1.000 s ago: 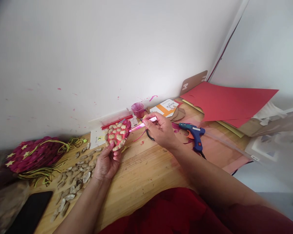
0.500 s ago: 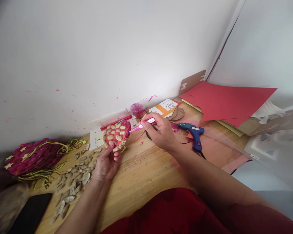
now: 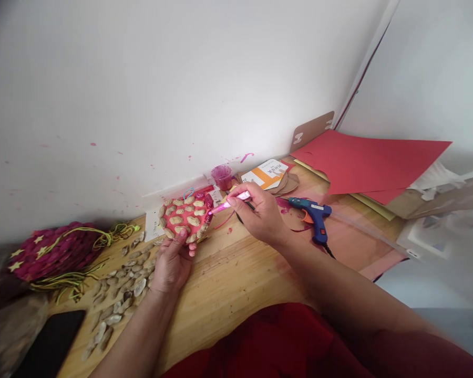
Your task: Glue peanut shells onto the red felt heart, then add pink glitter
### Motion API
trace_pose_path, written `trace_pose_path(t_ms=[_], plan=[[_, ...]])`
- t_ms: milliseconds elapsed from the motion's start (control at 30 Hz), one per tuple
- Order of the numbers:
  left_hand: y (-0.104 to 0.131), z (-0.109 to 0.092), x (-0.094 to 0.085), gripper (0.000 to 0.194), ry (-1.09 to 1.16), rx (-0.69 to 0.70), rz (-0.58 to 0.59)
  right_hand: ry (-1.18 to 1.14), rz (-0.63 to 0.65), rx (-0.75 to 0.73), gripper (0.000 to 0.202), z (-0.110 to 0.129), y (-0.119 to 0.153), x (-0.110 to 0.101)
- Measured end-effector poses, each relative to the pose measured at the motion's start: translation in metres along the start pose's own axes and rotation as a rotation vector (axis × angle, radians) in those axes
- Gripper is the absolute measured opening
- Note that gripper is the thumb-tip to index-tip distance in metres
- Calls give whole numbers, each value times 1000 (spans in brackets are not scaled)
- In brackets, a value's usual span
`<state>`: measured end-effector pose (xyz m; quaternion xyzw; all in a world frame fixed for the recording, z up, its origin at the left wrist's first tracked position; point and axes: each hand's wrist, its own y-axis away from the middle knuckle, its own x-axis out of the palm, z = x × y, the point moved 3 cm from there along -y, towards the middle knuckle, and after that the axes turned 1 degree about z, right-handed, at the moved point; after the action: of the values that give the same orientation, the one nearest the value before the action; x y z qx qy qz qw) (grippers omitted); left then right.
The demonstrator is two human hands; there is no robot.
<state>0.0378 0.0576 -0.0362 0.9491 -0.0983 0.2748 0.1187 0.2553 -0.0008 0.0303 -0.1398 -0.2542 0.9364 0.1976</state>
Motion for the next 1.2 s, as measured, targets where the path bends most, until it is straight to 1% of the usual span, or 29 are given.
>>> trace_pose_path(t_ms=[167,267,400,567,700,800,1000,1200], plan=[[1,-1,1,36,28,-26,19,-193,-1,149,25,-10,-1,3],[1,-1,1,34,41,-26,5,-274,0,192,28,-11,-1,4],[0,-1,2,33,42,-34,-4,-274,38,189,28,-11,-1,5],[1,-1,1,35,41,-40,-1,-263,-3,183,31,-8,-3,3],[0,0,0,35,42,-38,6,-266,20,188,28,-9,-2,4],[0,0,0,35,42,-36,4,-240,8,190,28,-13,0,4],[0,-1,2,34,40,-44,-7,-188,37,139,28,-13,0,4],[0,-1,1,35,37,-37,-7,-217,11,164,28,-13,0,4]])
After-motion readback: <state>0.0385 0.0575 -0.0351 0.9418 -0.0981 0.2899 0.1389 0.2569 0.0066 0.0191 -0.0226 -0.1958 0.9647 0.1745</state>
